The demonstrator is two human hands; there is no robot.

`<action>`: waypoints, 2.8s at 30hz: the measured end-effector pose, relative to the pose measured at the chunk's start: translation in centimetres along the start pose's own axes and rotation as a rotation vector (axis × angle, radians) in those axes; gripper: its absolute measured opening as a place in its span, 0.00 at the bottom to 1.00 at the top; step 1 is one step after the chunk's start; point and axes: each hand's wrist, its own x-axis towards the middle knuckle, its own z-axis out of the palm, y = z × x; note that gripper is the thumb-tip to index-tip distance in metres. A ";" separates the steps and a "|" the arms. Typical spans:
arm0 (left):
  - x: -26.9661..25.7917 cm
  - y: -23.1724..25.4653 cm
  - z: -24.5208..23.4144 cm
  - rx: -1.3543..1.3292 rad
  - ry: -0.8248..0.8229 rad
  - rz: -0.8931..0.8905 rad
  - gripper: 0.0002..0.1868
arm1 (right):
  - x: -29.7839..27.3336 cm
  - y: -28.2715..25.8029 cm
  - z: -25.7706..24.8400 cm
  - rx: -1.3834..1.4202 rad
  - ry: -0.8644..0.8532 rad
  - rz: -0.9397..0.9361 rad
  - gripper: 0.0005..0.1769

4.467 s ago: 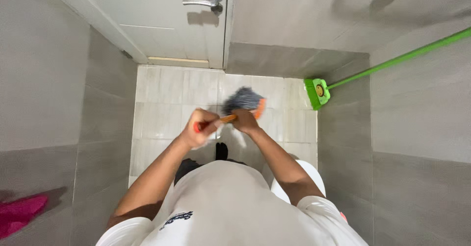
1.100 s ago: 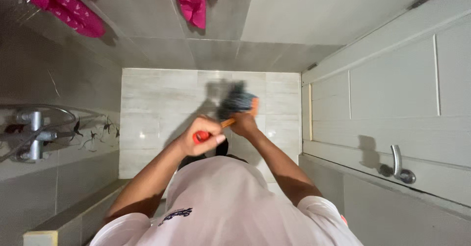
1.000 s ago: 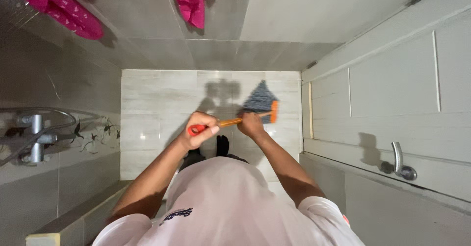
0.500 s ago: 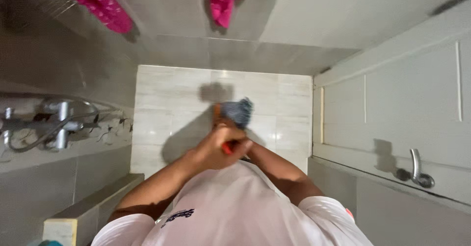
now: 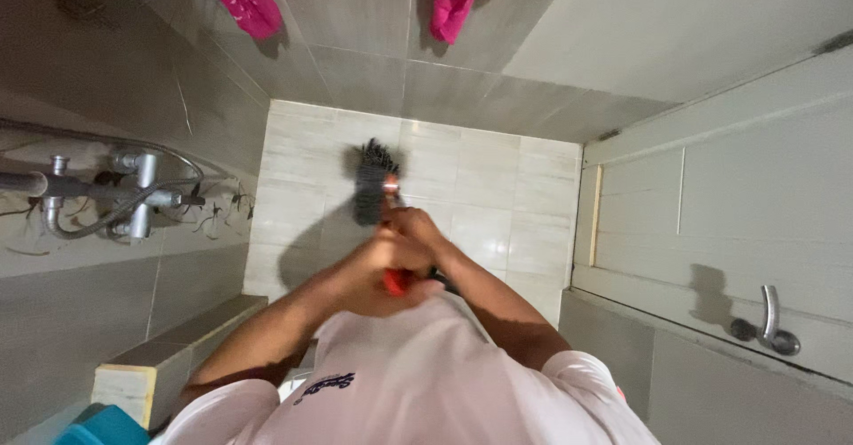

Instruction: The person mops the floor in a bathroom, moving a mop around the toilet base, the shower area, and the corner near the door.

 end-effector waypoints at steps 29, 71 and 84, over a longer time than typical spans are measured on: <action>-2.8 -0.4 -0.1 0.185 0.385 0.060 0.19 | 5.5 -2.7 6.0 0.270 0.058 -0.228 0.13; 19.4 -2.3 9.8 0.233 0.219 -0.301 0.21 | 2.6 9.7 -11.0 0.287 -0.091 -0.247 0.08; 19.2 -2.3 7.1 0.024 0.160 -0.108 0.22 | 1.1 9.1 -16.2 0.111 -0.049 -0.169 0.10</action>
